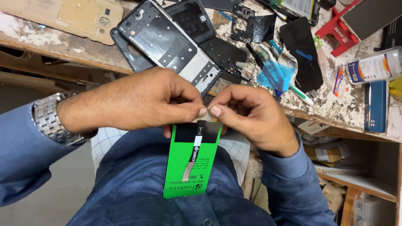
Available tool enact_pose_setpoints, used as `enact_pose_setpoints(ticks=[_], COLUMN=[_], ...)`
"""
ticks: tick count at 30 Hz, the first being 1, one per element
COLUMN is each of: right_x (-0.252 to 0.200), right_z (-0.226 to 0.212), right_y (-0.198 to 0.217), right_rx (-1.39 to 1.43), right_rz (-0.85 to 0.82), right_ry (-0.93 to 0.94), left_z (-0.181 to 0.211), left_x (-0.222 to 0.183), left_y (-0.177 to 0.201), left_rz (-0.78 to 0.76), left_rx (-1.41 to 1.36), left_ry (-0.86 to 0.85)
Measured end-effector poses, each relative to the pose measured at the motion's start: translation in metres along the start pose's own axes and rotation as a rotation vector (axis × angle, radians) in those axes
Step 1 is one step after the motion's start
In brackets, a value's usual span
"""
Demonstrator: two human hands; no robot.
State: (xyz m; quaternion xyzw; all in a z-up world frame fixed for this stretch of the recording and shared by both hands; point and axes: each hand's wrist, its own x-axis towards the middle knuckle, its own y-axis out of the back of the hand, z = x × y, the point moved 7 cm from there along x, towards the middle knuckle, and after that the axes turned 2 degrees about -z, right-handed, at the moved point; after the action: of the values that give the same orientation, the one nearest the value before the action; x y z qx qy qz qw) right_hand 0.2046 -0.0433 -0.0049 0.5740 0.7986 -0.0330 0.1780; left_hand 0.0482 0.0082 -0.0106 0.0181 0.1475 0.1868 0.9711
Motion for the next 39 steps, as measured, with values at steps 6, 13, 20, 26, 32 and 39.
enact_pose_setpoints(ticks=[6,13,20,26,32,39], right_x=[-0.005,-0.004,-0.007,-0.012,-0.014,-0.020], right_z=[-0.008,0.001,0.005,0.002,0.002,0.001], right_y=[-0.002,-0.006,-0.003,-0.003,-0.005,-0.005], right_rx=[-0.061,0.060,0.088,0.040,0.004,0.144], right_rz=[0.022,0.033,0.035,0.070,0.095,0.092], right_ry=[0.077,0.026,0.038,0.042,0.032,0.144], left_z=[-0.002,-0.004,-0.005,-0.010,-0.013,-0.006], left_x=[-0.008,-0.009,-0.010,-0.016,-0.018,-0.024], left_y=[0.001,0.002,0.000,-0.008,-0.013,-0.007], left_rz=[0.066,0.073,0.115,0.190,0.202,0.219], left_rx=[0.027,0.041,-0.003,-0.109,-0.228,-0.236], left_ry=[0.075,0.049,0.026,0.030,-0.035,-0.119])
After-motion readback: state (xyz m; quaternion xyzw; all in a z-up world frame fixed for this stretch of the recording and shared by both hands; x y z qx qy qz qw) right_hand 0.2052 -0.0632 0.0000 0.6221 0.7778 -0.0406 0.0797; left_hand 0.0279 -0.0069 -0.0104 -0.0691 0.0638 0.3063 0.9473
